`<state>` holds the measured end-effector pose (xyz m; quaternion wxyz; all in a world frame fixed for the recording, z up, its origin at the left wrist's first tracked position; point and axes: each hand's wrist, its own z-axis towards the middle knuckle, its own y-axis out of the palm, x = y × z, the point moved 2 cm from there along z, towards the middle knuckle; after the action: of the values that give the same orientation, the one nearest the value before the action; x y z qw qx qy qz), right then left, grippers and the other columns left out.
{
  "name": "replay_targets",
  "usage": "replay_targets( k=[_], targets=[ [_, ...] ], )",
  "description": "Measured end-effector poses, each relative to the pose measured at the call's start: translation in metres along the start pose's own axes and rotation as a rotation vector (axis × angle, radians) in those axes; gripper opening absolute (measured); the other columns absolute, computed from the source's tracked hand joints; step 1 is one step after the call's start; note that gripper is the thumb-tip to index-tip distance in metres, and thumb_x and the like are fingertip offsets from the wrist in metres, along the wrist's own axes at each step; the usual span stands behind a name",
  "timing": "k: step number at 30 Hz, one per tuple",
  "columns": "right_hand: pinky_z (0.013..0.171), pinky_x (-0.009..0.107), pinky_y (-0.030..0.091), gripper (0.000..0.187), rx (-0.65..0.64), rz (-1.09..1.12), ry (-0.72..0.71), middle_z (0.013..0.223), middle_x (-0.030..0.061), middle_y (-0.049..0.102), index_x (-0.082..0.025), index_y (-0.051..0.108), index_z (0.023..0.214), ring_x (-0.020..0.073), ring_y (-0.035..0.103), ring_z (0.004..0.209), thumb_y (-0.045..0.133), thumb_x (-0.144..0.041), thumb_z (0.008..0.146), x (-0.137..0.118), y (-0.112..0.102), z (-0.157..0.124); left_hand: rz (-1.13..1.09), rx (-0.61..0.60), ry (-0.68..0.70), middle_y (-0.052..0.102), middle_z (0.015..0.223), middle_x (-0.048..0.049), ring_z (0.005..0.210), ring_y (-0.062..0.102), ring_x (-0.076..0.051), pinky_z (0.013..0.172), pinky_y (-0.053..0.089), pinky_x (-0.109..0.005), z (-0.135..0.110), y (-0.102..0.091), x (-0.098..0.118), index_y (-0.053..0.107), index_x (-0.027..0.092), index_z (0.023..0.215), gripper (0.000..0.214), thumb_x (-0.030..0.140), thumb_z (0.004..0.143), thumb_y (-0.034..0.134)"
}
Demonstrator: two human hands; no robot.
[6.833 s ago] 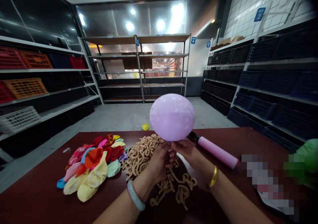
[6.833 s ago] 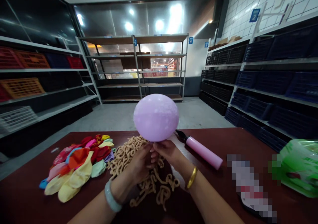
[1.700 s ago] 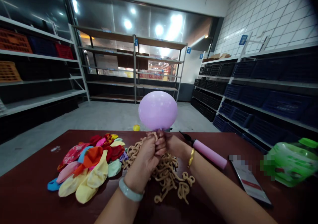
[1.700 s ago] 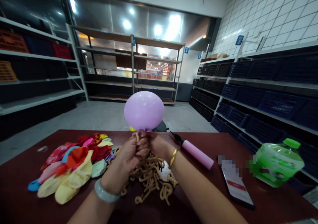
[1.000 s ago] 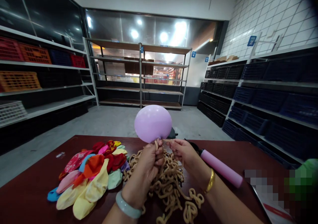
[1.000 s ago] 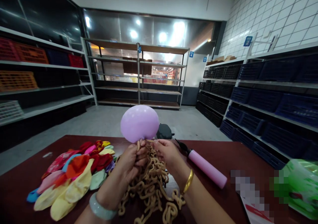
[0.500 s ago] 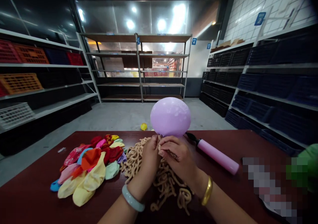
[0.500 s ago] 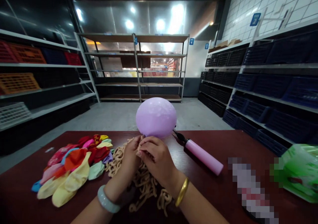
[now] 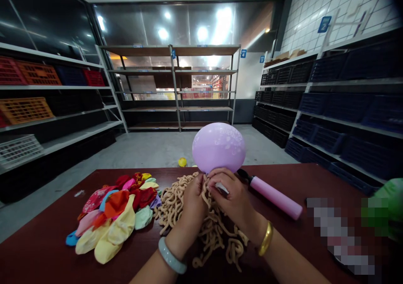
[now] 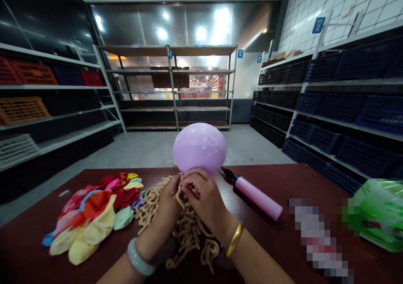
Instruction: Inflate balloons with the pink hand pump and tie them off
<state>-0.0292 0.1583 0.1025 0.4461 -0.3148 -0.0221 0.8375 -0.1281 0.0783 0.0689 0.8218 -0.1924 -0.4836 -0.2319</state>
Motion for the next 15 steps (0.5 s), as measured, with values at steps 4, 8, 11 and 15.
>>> replay_targets(
  k=[4, 8, 11, 15],
  targets=[
    [0.085, 0.033, 0.049, 0.011, 0.007, -0.048, -0.033, 0.093, 0.0045, 0.064, -0.023, 0.063, 0.084, 0.0189, 0.06, 0.094, 0.058, -0.014, 0.088, -0.0008, -0.001, 0.0006, -0.008, -0.036, 0.051, 0.068, 0.09, -0.0068, 0.08, 0.059, -0.021, 0.077, 0.043, -0.029, -0.0002, 0.0014, 0.0007, 0.068, 0.021, 0.089, 0.016, 0.016, 0.078, 0.058],
    [0.085, 0.031, 0.049, 0.015, 0.036, -0.059, -0.003, 0.092, 0.003, 0.066, -0.024, 0.066, 0.093, 0.0176, 0.061, 0.091, 0.06, -0.012, 0.086, 0.0029, -0.0025, -0.0007, 0.091, -0.021, 0.098, 0.068, 0.088, -0.0067, 0.077, 0.059, -0.02, 0.073, 0.042, -0.029, -0.0021, 0.0008, 0.0015, 0.067, 0.021, 0.091, 0.015, 0.018, 0.082, 0.056],
    [0.084, 0.031, 0.049, 0.015, 0.039, -0.114, 0.001, 0.092, 0.0036, 0.066, -0.023, 0.067, 0.094, 0.0178, 0.061, 0.09, 0.058, -0.013, 0.088, 0.0046, -0.0021, -0.0027, 0.219, -0.021, 0.137, 0.066, 0.084, -0.0059, 0.075, 0.058, -0.019, 0.071, 0.041, -0.029, -0.0027, -0.0003, 0.0008, 0.064, 0.02, 0.088, 0.014, 0.018, 0.084, 0.051],
    [0.084, 0.031, 0.048, 0.012, 0.039, -0.17, 0.012, 0.092, 0.0056, 0.064, -0.019, 0.066, 0.088, 0.0186, 0.059, 0.09, 0.057, -0.012, 0.088, 0.0039, -0.0011, -0.0043, 0.372, -0.048, 0.199, 0.065, 0.082, -0.0052, 0.073, 0.057, -0.019, 0.068, 0.04, -0.029, -0.0024, -0.0013, 0.0022, 0.059, 0.018, 0.086, 0.013, 0.017, 0.086, 0.047]
  ],
)
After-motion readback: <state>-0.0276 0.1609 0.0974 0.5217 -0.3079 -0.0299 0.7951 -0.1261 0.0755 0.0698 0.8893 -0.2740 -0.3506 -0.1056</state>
